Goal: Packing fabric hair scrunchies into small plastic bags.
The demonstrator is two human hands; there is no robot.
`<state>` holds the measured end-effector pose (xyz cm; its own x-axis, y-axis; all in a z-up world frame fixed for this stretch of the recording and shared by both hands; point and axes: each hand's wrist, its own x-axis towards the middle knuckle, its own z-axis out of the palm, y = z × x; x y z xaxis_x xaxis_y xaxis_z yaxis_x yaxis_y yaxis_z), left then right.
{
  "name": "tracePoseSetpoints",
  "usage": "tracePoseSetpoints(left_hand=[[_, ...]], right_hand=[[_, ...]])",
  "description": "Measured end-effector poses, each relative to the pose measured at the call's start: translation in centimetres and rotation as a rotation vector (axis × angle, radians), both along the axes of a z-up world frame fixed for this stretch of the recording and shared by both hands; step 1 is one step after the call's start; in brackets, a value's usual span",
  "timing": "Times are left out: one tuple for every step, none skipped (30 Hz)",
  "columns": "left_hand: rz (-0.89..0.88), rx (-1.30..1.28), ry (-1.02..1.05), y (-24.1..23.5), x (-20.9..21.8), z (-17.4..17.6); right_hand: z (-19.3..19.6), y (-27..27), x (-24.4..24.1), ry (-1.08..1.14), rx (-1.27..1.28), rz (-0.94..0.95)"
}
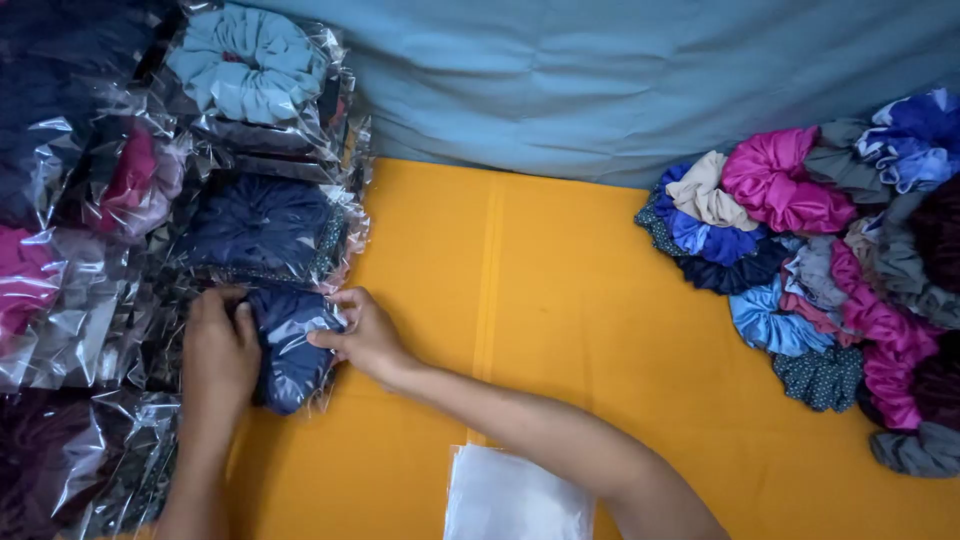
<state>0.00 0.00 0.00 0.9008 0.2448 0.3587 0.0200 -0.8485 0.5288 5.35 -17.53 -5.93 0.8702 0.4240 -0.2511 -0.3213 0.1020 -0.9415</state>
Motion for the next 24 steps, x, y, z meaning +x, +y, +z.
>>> tracePoseSetpoints(left_hand=[[-0.001,0.000,-0.001,-0.4,-0.1,-0.4],[0.081,0.143,0.031,-0.7,-0.3,-0.8],[0.162,0.285,0.061,-1.1,-0.4,-1.2],[0.161,0.284,0.061,-2.2,-0.8,-0.9],[0.185,0.376,-0.016,-3.3,-1.1,-0.7],[0.208,0.466,-0.093,-4.4,-1.5,-0.5],[0.207,0.466,-0.094,-4.7,-1.7,-0.3],[0.182,0.442,-0.078,-5.0,-2.0,-0.1],[0.157,0.420,-0.062,-5.3,-2.3,0.1],[0.155,0.420,-0.063,-5.3,-2.1,-0.5],[0.150,0.401,-0.026,-5.2,-2.1,-1.1],[0.146,0.383,0.010,-5.1,-2.1,-1.6],[0.145,0.383,0.009,-5.1,-2.1,-1.7],[0.157,0.393,-0.029,-5.1,-2.0,-1.7],[0.167,0.404,-0.065,-5.3,-2.0,-1.7],[0.165,0.404,-0.064,-5.4,-2.0,-1.7],[0.173,0.424,-0.081,-5.4,-2.0,-1.6],[0.182,0.445,-0.099,-5.4,-2.0,-1.6],[0.181,0.444,-0.100,-5.4,-2.0,-1.6],[0.187,0.457,-0.100,-5.4,-2.0,-1.6],[0.192,0.471,-0.101,-5.4,-1.9,-1.6],[0.192,0.471,-0.103,-5.2,-1.9,-1.9],[0.180,0.459,-0.106,-5.0,-1.9,-2.2],[0.169,0.446,-0.109,-4.8,-1.8,-2.5]], right_hand=[[-0.2,-0.1,0.0,-0.001,0.000,-0.001],[-0.4,-0.2,0.0,0.000,0.100,-0.015],[-0.6,-0.4,0.0,0.001,0.199,-0.027],[-1.4,0.0,0.4,0.000,0.198,-0.028],[-2.2,0.4,0.7,0.003,0.202,-0.027],[-3.0,0.7,1.0,0.006,0.205,-0.025],[-2.3,0.6,0.9,0.006,0.204,-0.026],[-1.6,0.4,0.8,-0.006,0.181,-0.032],[-0.8,0.3,0.6,-0.017,0.159,-0.038],[-1.0,0.4,0.9,-0.017,0.159,-0.039],[-1.2,0.6,1.1,-0.031,0.105,-0.039],[-1.3,0.8,1.2,-0.046,0.052,-0.039],[-1.8,0.8,1.5,-0.047,0.052,-0.039],[-2.3,0.9,1.8,-0.094,0.011,-0.033],[-2.8,0.9,2.0,-0.138,-0.030,-0.029],[-1.8,0.6,1.6,-0.137,-0.030,-0.031],[-0.8,0.3,1.2,-0.154,-0.076,-0.038],[0.2,0.0,0.9,-0.171,-0.121,-0.044],[0.6,-0.2,0.7,-0.172,-0.122,-0.044],[0.9,-0.4,0.5,-0.179,-0.097,-0.048],[1.3,-0.6,0.4,-0.188,-0.071,-0.051],[1.1,-0.6,0.4,-0.189,-0.071,-0.052],[0.8,-0.7,0.3,-0.194,-0.052,-0.059],[0.6,-0.8,0.3,-0.198,-0.032,-0.066]])
